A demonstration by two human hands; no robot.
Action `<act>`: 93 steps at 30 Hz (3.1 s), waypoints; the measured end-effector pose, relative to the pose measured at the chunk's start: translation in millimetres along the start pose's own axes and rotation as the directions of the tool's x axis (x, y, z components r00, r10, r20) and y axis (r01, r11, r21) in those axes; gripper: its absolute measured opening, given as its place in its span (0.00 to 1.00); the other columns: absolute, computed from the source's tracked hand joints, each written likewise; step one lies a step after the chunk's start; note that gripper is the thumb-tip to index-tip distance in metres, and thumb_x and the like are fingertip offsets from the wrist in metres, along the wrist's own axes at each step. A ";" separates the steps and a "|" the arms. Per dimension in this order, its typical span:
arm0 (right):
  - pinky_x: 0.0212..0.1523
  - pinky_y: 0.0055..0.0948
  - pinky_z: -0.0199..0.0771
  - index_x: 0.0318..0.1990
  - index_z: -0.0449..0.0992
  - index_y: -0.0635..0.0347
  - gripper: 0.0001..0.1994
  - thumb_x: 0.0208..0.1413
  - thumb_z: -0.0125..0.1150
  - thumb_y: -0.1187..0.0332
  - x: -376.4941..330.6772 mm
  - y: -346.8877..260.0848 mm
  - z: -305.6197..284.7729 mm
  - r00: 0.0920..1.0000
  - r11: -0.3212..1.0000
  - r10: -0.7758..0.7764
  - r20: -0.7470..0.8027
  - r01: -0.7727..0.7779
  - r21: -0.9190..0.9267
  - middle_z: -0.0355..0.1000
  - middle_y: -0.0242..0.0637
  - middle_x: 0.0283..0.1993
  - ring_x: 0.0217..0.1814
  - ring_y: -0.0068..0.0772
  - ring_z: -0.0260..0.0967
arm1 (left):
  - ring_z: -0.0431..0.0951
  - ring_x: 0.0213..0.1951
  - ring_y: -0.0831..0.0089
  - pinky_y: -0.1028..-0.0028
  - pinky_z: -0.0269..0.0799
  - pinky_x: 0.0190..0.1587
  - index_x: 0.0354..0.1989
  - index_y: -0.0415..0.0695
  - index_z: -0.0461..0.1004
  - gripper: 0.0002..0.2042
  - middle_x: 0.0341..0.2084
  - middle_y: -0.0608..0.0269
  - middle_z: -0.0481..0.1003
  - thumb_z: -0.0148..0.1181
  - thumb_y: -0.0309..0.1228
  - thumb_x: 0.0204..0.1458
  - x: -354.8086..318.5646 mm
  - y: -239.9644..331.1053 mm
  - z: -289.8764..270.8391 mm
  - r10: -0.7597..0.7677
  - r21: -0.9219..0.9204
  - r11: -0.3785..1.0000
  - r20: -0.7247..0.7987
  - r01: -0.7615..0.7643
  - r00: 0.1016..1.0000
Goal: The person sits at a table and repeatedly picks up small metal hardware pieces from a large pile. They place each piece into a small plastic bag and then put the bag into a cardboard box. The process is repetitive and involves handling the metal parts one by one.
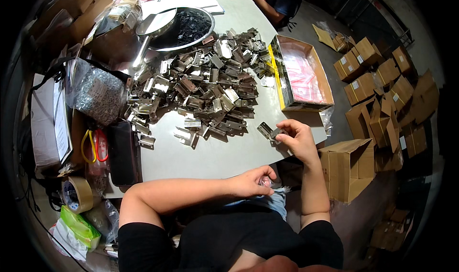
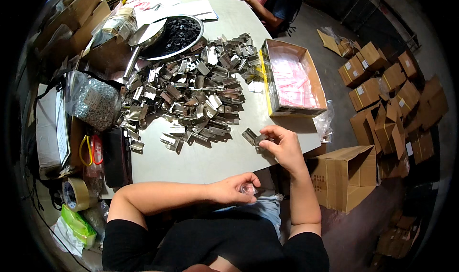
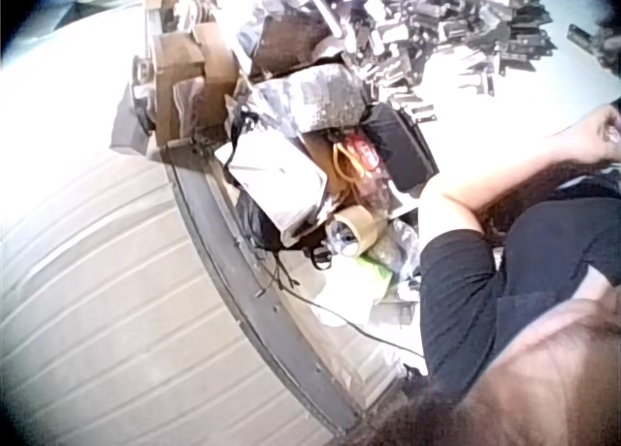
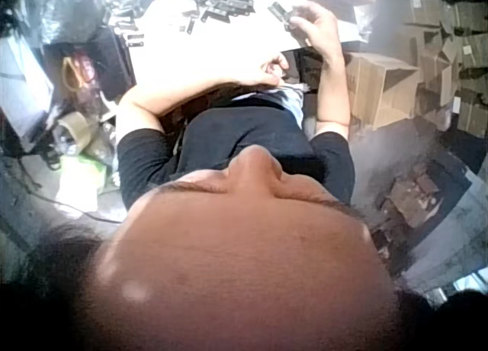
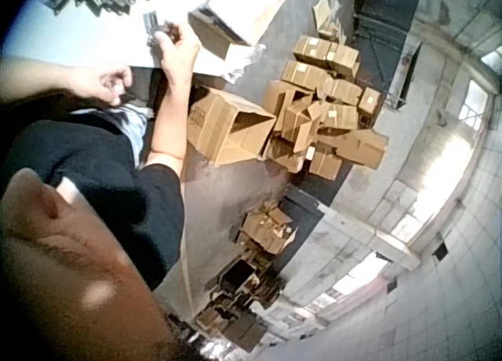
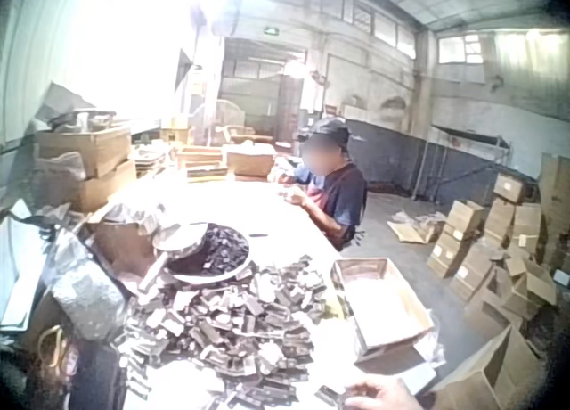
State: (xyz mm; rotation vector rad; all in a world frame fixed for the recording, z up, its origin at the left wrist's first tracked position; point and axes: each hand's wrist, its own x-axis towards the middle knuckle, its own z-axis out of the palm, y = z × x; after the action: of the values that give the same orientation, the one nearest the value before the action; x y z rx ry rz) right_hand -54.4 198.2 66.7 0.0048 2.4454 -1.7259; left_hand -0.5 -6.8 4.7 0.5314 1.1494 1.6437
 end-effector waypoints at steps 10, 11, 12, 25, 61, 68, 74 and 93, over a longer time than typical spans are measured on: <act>0.33 0.19 0.70 0.36 0.80 0.68 0.07 0.47 0.65 0.78 5.0 -8.5 5.6 0.985 0.976 -0.084 -0.150 0.051 -0.212 0.74 0.32 0.30 0.30 0.20 0.69 | 0.63 0.32 0.86 0.83 0.62 0.36 0.49 0.43 0.64 0.19 0.28 0.75 0.64 0.66 0.27 0.53 -0.4 1.8 -1.0 0.007 0.033 0.999 0.017 -0.007 1.000; 0.33 0.20 0.70 0.37 0.80 0.68 0.08 0.47 0.65 0.78 6.3 -7.0 10.3 0.984 0.972 -0.067 -0.163 0.027 -0.233 0.74 0.33 0.29 0.30 0.20 0.69 | 0.63 0.32 0.86 0.83 0.62 0.36 0.49 0.43 0.64 0.19 0.28 0.75 0.64 0.66 0.26 0.53 0.2 1.6 -1.2 0.007 0.032 0.999 0.020 -0.007 1.000; 0.32 0.21 0.70 0.37 0.80 0.68 0.09 0.47 0.65 0.77 8.1 -2.8 16.1 0.983 0.968 -0.050 -0.177 0.003 -0.253 0.74 0.34 0.28 0.29 0.21 0.70 | 0.63 0.32 0.86 0.83 0.62 0.36 0.49 0.43 0.64 0.19 0.28 0.75 0.64 0.66 0.26 0.53 0.9 0.7 -1.1 0.009 0.020 1.000 0.027 -0.009 1.000; 0.32 0.27 0.74 0.36 0.72 0.70 0.06 0.56 0.59 0.74 -27.0 -17.1 15.8 0.997 0.993 0.072 -0.022 -0.074 -0.088 0.76 0.40 0.27 0.31 0.29 0.77 | 0.66 0.34 0.85 0.82 0.65 0.38 0.52 0.43 0.63 0.21 0.31 0.73 0.66 0.66 0.26 0.52 -0.3 0.1 0.0 0.073 -0.101 0.992 -0.049 -0.077 0.996; 0.43 0.29 0.73 0.36 0.79 0.66 0.09 0.51 0.65 0.69 -62.9 -33.2 10.6 0.874 0.976 -0.198 0.444 0.217 0.007 0.77 0.41 0.37 0.37 0.35 0.74 | 0.69 0.29 0.79 0.79 0.67 0.29 0.52 0.50 0.54 0.24 0.31 0.68 0.65 0.64 0.38 0.56 -10.4 30.1 7.7 -0.023 -0.460 0.887 0.044 0.041 0.999; 0.52 0.36 0.69 0.36 0.78 0.63 0.06 0.52 0.63 0.72 -58.1 -40.4 8.2 0.790 0.907 -0.278 0.547 0.404 -0.122 0.74 0.38 0.38 0.47 0.40 0.71 | 0.71 0.37 0.78 0.76 0.71 0.37 0.57 0.51 0.58 0.28 0.37 0.68 0.68 0.66 0.46 0.54 -6.8 20.0 6.0 0.074 -0.531 0.847 0.076 -0.022 0.994; 0.38 0.26 0.70 0.38 0.78 0.65 0.09 0.60 0.57 0.67 -5.0 -32.9 6.1 0.874 0.995 -0.103 0.475 0.097 0.038 0.77 0.35 0.35 0.36 0.21 0.70 | 0.72 0.40 0.80 0.65 0.78 0.39 0.48 0.52 0.65 0.14 0.36 0.73 0.68 0.61 0.39 0.58 -9.5 18.1 0.8 -0.160 -0.432 0.867 0.233 0.250 0.959; 0.41 0.35 0.74 0.31 0.72 0.67 0.04 0.50 0.62 0.78 -14.1 0.9 16.6 0.905 0.875 -0.378 -0.194 0.281 -0.393 0.75 0.48 0.43 0.38 0.43 0.75 | 0.67 0.44 0.80 0.78 0.67 0.45 0.53 0.50 0.59 0.23 0.40 0.70 0.65 0.66 0.28 0.53 -1.6 6.5 1.4 0.062 -0.247 0.969 0.148 -0.024 0.987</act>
State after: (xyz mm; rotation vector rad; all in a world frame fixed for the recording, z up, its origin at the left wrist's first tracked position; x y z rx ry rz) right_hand -38.4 184.1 62.2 -0.2589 3.0877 -1.4365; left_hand -2.0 -7.8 11.3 0.5174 0.8126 1.7200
